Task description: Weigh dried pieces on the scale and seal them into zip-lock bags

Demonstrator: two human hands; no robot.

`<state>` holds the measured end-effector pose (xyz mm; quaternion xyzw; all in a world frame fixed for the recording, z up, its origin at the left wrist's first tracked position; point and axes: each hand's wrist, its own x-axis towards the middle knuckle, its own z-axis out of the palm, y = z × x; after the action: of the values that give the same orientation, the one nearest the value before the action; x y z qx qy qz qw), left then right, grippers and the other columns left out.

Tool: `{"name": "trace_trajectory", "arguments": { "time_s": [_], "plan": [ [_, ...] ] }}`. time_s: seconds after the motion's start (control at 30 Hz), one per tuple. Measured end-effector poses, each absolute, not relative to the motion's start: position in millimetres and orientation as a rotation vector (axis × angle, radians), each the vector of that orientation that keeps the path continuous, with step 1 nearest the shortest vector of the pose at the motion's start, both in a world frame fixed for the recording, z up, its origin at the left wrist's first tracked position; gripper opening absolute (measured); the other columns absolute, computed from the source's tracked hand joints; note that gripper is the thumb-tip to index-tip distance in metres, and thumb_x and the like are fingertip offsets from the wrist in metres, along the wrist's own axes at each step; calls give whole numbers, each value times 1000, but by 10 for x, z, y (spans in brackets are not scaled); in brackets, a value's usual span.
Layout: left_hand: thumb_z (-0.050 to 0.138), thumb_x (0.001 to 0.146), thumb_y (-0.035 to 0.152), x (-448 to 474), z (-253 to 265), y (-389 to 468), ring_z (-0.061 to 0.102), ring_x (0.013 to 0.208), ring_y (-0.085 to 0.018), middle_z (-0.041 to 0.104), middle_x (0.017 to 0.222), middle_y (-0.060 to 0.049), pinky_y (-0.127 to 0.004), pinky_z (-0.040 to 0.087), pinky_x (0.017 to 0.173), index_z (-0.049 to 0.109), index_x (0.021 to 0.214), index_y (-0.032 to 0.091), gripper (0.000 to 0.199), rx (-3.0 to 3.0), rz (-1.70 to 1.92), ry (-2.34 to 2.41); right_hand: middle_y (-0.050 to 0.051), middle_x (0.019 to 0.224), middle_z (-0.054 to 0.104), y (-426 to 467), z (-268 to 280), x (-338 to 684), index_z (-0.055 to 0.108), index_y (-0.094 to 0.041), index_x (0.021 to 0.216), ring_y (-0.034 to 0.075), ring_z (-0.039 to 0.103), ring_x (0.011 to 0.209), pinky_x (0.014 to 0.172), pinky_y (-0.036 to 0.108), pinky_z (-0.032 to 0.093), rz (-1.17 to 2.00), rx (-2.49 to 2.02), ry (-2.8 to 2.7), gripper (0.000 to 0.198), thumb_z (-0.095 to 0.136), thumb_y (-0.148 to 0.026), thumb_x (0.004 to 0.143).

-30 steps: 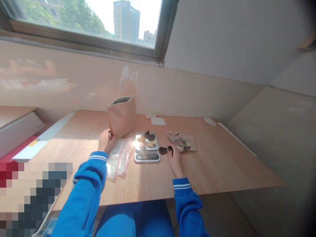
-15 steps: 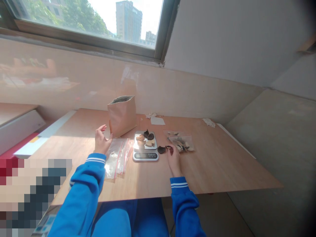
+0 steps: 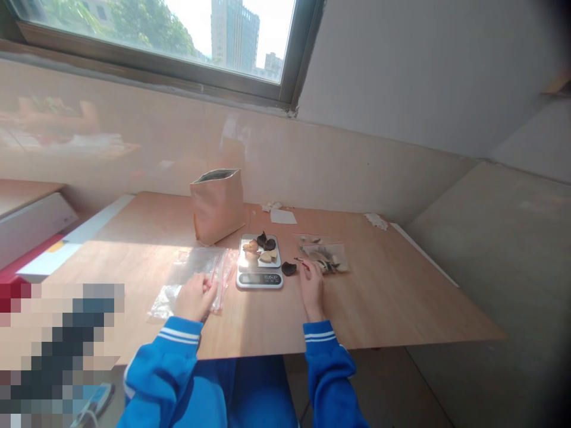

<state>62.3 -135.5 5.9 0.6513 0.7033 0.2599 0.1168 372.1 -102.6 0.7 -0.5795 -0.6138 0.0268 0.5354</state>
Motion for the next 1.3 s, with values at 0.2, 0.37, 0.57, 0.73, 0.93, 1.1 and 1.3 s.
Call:
{"name": "trace_trajectory", "arguments": {
  "time_s": [0.2,0.37,0.57,0.73,0.93,1.1,1.3],
  "plan": [
    [42,85,40,630,79,-1337,52,63,-19,52,66,-2,-31,35,59,37,66,24,25,1934,782,2067,7,99,70,-1147,62,3427,67,-22,101,21,62,96,87,38,51,112,-1212,-1703,21,47,-26,94],
    [43,85,37,631,61,-1342,51,63,-19,52,65,-2,-30,35,60,35,64,24,26,1956,772,2072,6,90,70,-1079,121,3264,68,-24,93,22,61,88,82,38,51,71,-1226,-1786,18,50,-27,93],
    [41,85,38,612,-9,-1327,52,63,-20,51,64,-2,-31,34,61,35,63,24,27,1980,796,2065,6,99,69,-1020,159,3222,69,-25,99,22,59,94,86,39,48,49,-1240,-1835,21,50,-24,93],
    [40,85,40,581,-66,-1315,53,65,-21,51,64,-2,-33,36,61,34,64,25,27,1989,838,2028,9,99,64,-1107,66,3414,66,-21,104,22,58,96,87,39,47,66,-1319,-1634,28,40,-23,94],
    [40,85,39,595,-95,-1312,54,66,-23,50,63,-2,-35,39,63,32,64,26,26,1955,891,2017,11,106,59,-1088,-135,3561,61,-20,109,24,54,104,93,45,43,21,-1464,-1548,29,39,-23,91],
    [44,82,39,616,-119,-1308,54,76,-27,52,74,-6,-39,44,74,33,71,26,20,1935,985,2133,12,108,56,-1052,-209,3546,59,-20,111,26,51,105,94,47,41,12,-1507,-1564,28,41,-23,90],
    [39,83,28,642,-88,-1296,53,76,-28,49,73,-8,-40,43,73,25,65,26,23,2072,742,2283,11,104,57,-1069,-223,3551,60,-20,108,26,50,102,94,47,40,27,-1540,-1568,27,40,-21,89]
  ]
}}
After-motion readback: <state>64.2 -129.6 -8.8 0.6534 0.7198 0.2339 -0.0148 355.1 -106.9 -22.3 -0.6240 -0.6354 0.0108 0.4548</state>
